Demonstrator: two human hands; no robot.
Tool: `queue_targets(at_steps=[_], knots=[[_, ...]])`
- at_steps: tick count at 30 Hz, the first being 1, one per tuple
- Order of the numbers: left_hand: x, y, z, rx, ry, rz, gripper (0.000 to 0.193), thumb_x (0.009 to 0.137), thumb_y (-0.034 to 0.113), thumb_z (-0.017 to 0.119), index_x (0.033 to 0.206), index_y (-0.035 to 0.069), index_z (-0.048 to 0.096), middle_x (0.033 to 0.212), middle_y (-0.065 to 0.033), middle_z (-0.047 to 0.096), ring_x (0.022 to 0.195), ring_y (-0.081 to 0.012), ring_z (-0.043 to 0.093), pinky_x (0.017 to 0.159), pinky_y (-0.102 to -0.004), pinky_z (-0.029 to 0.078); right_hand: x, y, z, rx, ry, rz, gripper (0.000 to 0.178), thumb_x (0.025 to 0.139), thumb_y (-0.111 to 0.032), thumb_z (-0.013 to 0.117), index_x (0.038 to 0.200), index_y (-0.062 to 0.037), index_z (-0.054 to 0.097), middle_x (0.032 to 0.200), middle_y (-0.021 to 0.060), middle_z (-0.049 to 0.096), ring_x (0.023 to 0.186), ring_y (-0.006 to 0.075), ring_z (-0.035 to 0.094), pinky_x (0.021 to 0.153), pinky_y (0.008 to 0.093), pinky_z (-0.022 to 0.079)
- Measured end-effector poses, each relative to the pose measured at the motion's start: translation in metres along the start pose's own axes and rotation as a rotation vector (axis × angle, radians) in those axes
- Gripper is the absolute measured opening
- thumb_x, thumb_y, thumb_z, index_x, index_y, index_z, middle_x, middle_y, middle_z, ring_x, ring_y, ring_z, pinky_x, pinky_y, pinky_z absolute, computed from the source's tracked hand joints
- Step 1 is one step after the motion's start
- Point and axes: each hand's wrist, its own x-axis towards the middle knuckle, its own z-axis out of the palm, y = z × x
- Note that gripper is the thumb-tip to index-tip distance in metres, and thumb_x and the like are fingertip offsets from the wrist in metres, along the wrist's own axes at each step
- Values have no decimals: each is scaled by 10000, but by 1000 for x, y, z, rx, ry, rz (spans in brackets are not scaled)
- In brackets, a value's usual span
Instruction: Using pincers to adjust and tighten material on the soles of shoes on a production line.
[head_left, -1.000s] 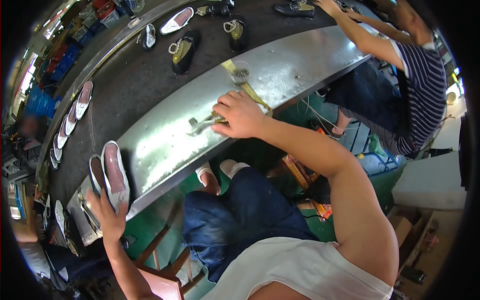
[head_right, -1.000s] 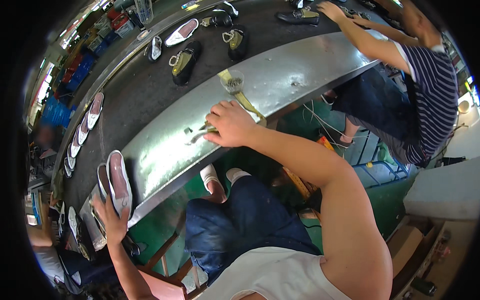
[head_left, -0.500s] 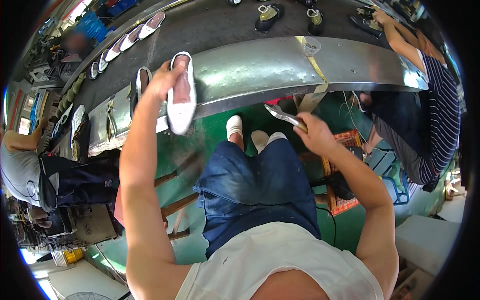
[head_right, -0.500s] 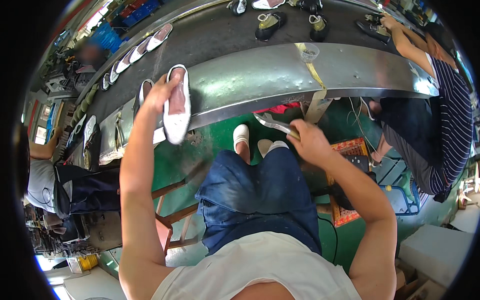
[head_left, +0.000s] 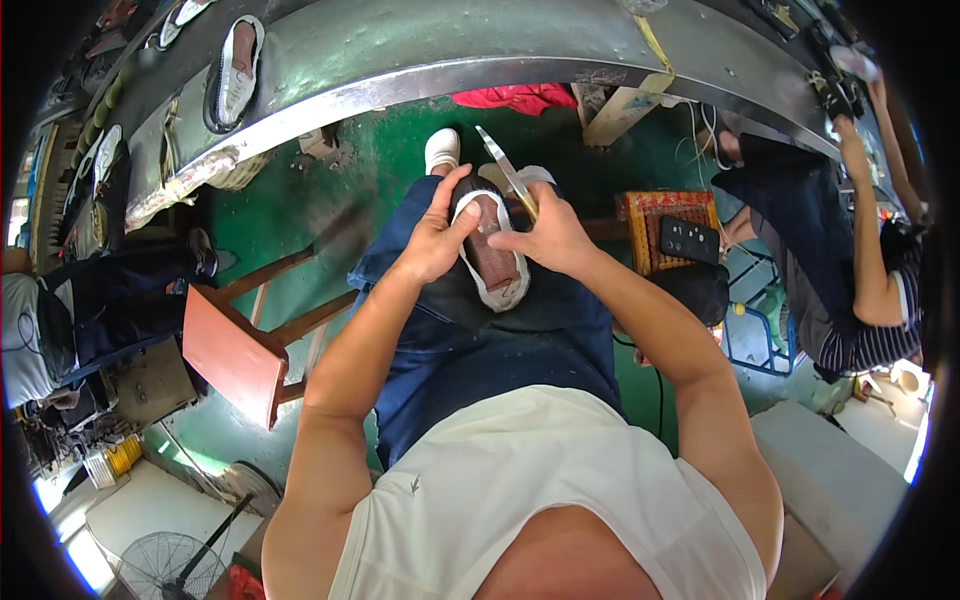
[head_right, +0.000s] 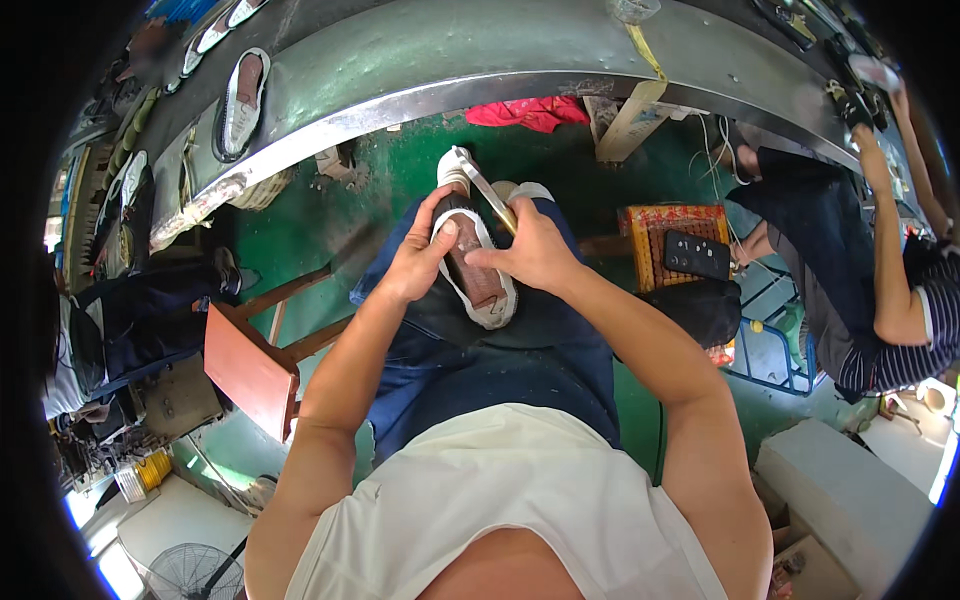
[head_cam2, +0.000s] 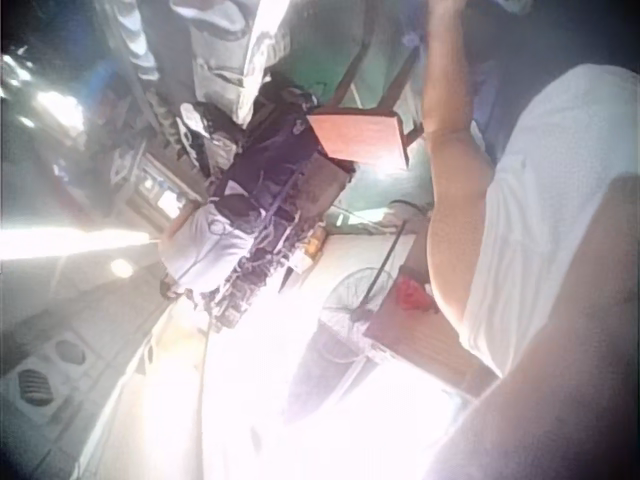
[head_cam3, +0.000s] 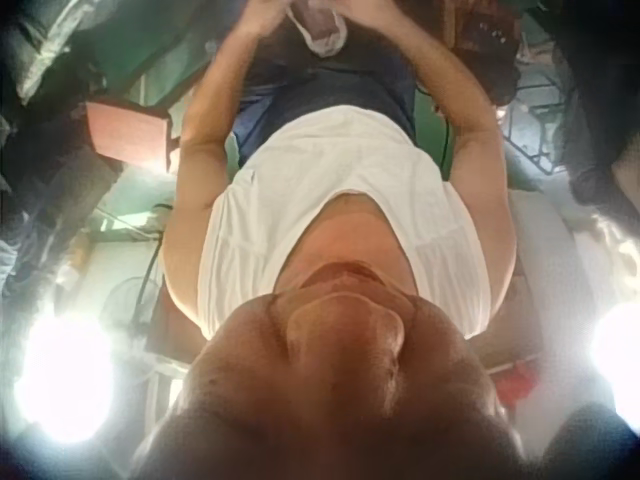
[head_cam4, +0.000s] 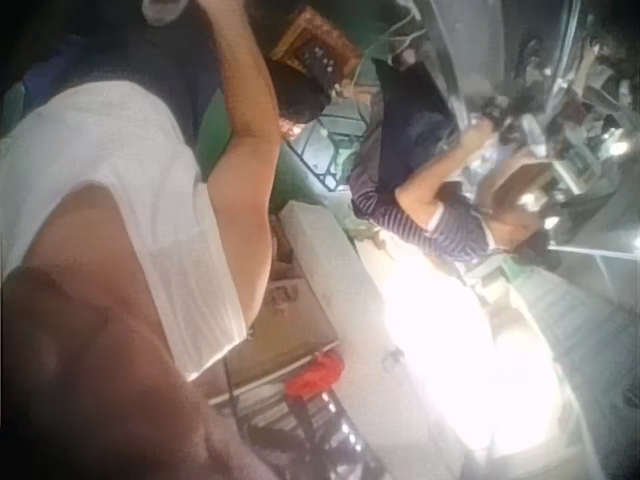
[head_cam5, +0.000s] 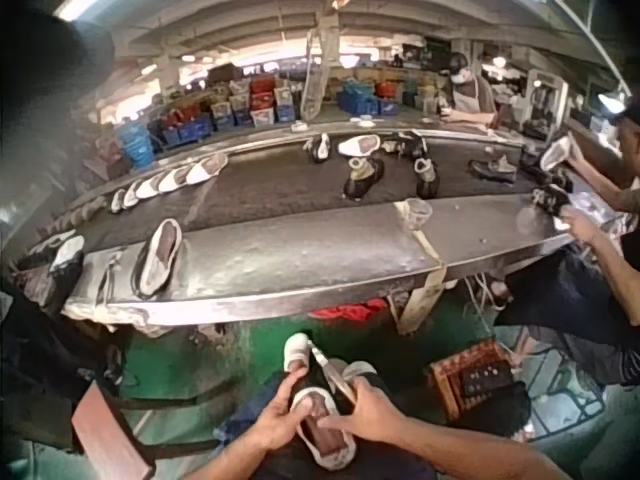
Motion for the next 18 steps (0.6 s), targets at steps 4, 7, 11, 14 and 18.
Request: queue_targets(at_steps=[4,7,11,14,18], knots=[[-1,-4,9,116,-16,68,568,1062,235,565,1562,151,308,1378,-82,524,1233,-151,509,1065,-304,424,9,-16,-1,7,1,13,847,750,-530,848,1235,76,508,1082,294,667,1027,420,682,879,453,532],[0,-3,8,131,-8,49,557,1067,211,553,1560,141,303,1376,-80,523,1242,-156,509,1073,-305,421,14,-16,-10,41,-80,12,715,831,-436,802,1241,75,515,1110,292,663,1041,412,679,880,456,529],[1,-2,2,165,-59,65,568,1062,212,565,1560,137,300,1376,-86,521,1244,-164,510,1077,-305,414,25,-2,-23,109,-152,-125,569,888,-329,745,1234,68,529,1059,264,671,982,413,679,859,435,529],[3,-1,7,117,-35,27,601,1057,230,579,1571,143,280,1382,-101,515,1248,-176,509,1092,-311,403,22,-1,-29,147,-163,-167,487,917,-304,708,1198,59,546,1002,224,682,911,372,682,827,421,530],[1,-10,5,137,67,-25,716,1050,306,589,1607,105,187,1431,-151,489,1306,-210,491,1120,-324,380,-12,-10,-37,180,-187,66,318,1018,-260,582,1148,30,571,863,103,703,690,177,673,658,326,530]])
